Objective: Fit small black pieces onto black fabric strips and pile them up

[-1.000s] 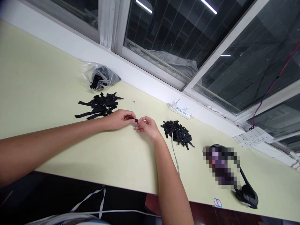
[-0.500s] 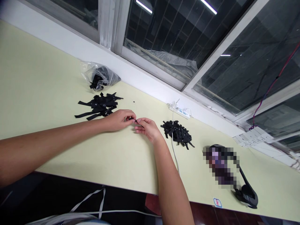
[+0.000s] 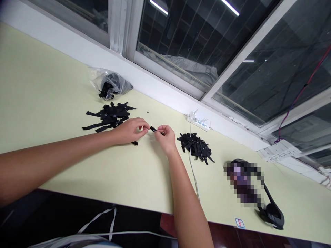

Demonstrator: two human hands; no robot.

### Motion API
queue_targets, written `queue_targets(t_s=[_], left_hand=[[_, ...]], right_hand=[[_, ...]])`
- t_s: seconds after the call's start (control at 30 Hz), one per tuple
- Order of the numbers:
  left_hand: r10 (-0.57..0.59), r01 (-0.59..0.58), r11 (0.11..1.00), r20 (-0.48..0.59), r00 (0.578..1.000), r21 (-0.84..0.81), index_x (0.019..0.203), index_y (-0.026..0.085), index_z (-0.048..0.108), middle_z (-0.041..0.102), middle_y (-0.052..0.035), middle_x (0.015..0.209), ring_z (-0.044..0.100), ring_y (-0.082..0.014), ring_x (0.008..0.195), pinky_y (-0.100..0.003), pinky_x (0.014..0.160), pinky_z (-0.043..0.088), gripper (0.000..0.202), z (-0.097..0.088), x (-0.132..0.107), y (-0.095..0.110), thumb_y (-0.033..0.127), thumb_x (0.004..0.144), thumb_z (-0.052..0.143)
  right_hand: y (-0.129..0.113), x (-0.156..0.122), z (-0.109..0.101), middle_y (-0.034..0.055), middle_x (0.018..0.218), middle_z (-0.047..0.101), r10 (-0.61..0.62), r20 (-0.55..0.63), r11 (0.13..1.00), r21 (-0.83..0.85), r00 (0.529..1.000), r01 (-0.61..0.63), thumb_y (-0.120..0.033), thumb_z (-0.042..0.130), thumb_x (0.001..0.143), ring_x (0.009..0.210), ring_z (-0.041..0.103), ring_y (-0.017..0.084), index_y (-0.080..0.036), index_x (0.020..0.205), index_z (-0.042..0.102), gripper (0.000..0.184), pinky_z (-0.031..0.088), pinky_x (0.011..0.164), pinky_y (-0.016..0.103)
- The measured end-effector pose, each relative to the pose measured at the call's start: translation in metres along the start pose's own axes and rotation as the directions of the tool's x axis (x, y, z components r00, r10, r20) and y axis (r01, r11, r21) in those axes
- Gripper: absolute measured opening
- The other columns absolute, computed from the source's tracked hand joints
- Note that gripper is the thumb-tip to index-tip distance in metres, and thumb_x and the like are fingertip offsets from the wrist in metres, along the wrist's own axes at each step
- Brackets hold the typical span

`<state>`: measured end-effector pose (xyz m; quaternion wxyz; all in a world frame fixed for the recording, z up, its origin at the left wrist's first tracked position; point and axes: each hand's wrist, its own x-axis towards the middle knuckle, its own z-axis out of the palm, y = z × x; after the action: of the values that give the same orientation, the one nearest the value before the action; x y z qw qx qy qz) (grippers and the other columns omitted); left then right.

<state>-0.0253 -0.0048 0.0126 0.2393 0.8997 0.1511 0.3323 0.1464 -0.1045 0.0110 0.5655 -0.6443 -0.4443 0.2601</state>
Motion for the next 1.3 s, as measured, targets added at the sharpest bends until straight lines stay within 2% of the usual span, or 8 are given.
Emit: queue_targets(t_s=[0.17,0.3,0.4,0.63,0.83,1.0,1.17,1.3], left_hand=[[-0.061,0.063,0.997,0.046,0.997,-0.042,0.113,0.02,0.066,0.067,-0.0035,0.089,0.055,-0.0147,0.071,-0.027,0.065,0.038,0.031,0.002,-0.001,0.005,0.028,0.086,0.051],[-0.035,0.039,0.998,0.09,0.995,-0.046,0.098,0.019,0.07,0.065,-0.0022,0.077,0.051,-0.0136,0.065,-0.027,0.061,0.033,0.026,0.002,-0.002,0.007,0.022,0.083,0.049],[-0.082,0.089,0.994,0.102,0.991,-0.067,0.085,0.017,0.07,0.059,0.0001,0.064,0.046,-0.0126,0.059,-0.027,0.057,0.03,0.024,0.001,-0.003,0.008,0.02,0.079,0.047],[-0.178,0.197,0.966,0.12,0.977,-0.167,0.084,0.015,0.076,0.059,0.0008,0.059,0.045,-0.0125,0.058,-0.026,0.055,0.03,0.032,0.0,-0.003,0.01,0.021,0.073,0.047],[-0.194,0.211,0.963,0.111,0.975,-0.171,0.076,0.015,0.075,0.057,0.0018,0.054,0.045,-0.0118,0.054,-0.026,0.052,0.029,0.029,0.001,-0.002,0.01,0.022,0.073,0.047],[-0.219,0.241,0.955,0.134,0.966,-0.172,0.062,0.015,0.068,0.058,0.0,0.054,0.047,-0.0123,0.053,-0.026,0.052,0.031,0.028,0.002,-0.001,0.006,0.021,0.075,0.043],[-0.183,0.203,0.968,0.14,0.973,-0.148,0.067,0.016,0.066,0.061,-0.0005,0.06,0.05,-0.0129,0.057,-0.026,0.054,0.031,0.026,0.003,0.0,0.006,0.02,0.078,0.043],[-0.153,0.165,0.983,0.146,0.977,-0.076,0.066,0.016,0.065,0.06,-0.0008,0.061,0.049,-0.0132,0.058,-0.027,0.056,0.03,0.028,0.005,0.0,0.003,0.025,0.083,0.044]], right_hand=[[-0.002,-0.003,0.008,0.0012,0.082,0.064,-0.164,0.029,0.981,-0.103,0.986,0.167,-0.032,0.068,0.07,0.078,0.062,0.016,-0.021,0.087,0.058,0.023,0.051,0.073,0.029],[-0.009,-0.009,0.015,0.0027,0.086,0.068,-0.188,0.091,0.976,-0.095,0.978,0.196,-0.033,0.067,0.074,0.084,0.066,0.017,-0.023,0.089,0.057,0.021,0.051,0.073,0.029],[-0.013,-0.014,0.017,0.0021,0.088,0.07,-0.229,0.126,0.95,-0.185,0.965,0.25,-0.031,0.063,0.078,0.079,0.066,0.017,-0.024,0.091,0.058,0.016,0.051,0.071,0.029],[-0.015,-0.02,0.021,0.0004,0.091,0.07,-0.352,0.194,0.857,-0.326,0.916,0.399,-0.021,0.053,0.083,0.081,0.066,0.017,-0.027,0.093,0.059,0.013,0.051,0.075,0.03],[-0.014,-0.022,0.024,-0.0007,0.087,0.071,-0.365,0.184,0.842,-0.354,0.913,0.408,-0.019,0.053,0.081,0.079,0.066,0.018,-0.028,0.092,0.06,0.015,0.051,0.076,0.031],[-0.012,-0.022,0.028,-0.0012,0.085,0.071,-0.347,0.148,0.847,-0.374,0.926,0.377,-0.021,0.054,0.082,0.074,0.065,0.017,-0.028,0.092,0.061,0.014,0.05,0.071,0.03],[-0.01,-0.019,0.026,0.0002,0.088,0.071,-0.307,0.121,0.873,-0.358,0.944,0.33,-0.024,0.055,0.082,0.078,0.065,0.018,-0.027,0.092,0.061,0.012,0.05,0.07,0.029],[-0.006,-0.014,0.019,0.001,0.09,0.072,-0.276,0.131,0.89,-0.338,0.952,0.305,-0.029,0.059,0.081,0.081,0.066,0.018,-0.025,0.09,0.063,0.011,0.051,0.076,0.031]])
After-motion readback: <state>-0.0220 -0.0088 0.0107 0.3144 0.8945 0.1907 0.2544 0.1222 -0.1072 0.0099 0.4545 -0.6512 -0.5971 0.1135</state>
